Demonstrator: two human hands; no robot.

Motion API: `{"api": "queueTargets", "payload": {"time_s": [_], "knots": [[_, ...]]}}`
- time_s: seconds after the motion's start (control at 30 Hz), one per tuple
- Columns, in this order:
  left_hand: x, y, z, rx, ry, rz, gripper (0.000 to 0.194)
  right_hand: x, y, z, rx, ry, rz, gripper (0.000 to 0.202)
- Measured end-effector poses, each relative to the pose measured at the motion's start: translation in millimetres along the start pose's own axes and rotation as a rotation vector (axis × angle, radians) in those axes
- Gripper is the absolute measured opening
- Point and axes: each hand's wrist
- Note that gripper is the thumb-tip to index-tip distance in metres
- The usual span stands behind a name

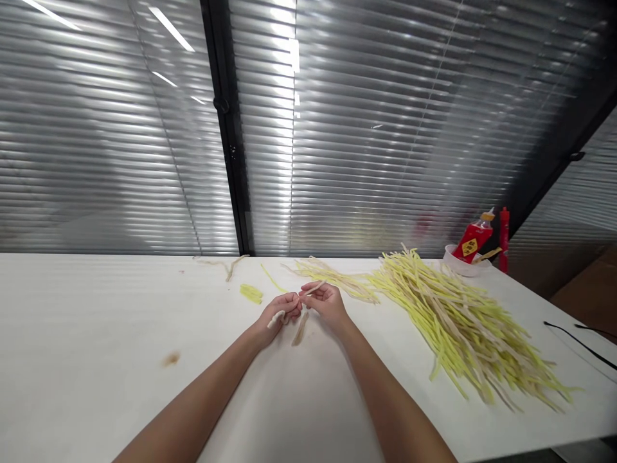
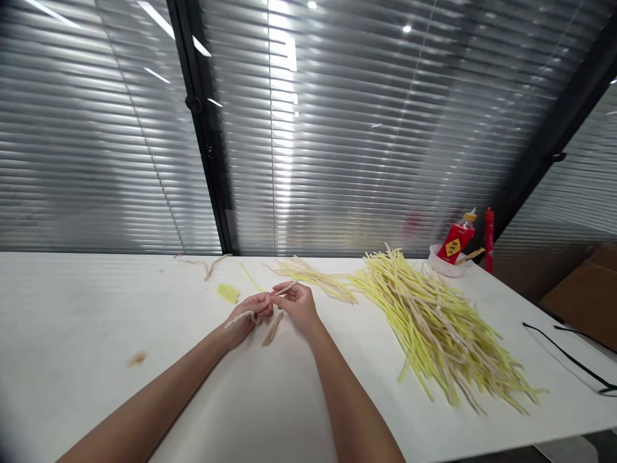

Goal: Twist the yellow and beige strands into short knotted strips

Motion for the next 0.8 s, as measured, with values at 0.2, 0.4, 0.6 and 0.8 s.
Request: {"api": "queueTargets", "payload": {"time_s": [0.2, 0.4, 0.6, 0.8], "knots": [[-5, -3, -1.4, 0.0, 0.034, -0.012, 0.02, 2, 3, 8, 0.098, 0.062, -0.005, 0.023], [-4, -1, 5.3, 0.029, 0.06, -0.009, 0.021, -3, 10, 9, 0.164, 0.283, -0.142, 0.02], [0, -2, 10.6, 0.104, 0.128, 0.045, 0.022, -4, 12, 9, -0.051, 0.232, -0.093, 0.054], [-1, -3, 15.6, 0.12, 0.188, -0.009, 0.013, -11, 18, 16, -0.009, 0.53, -0.171, 0.072]]}}
Point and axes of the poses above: each hand's wrist, its own y-axis away from the middle knuckle, its own z-axis out of the palm, x = y × z, and after that the axes turned 1 degree about z, right-handed
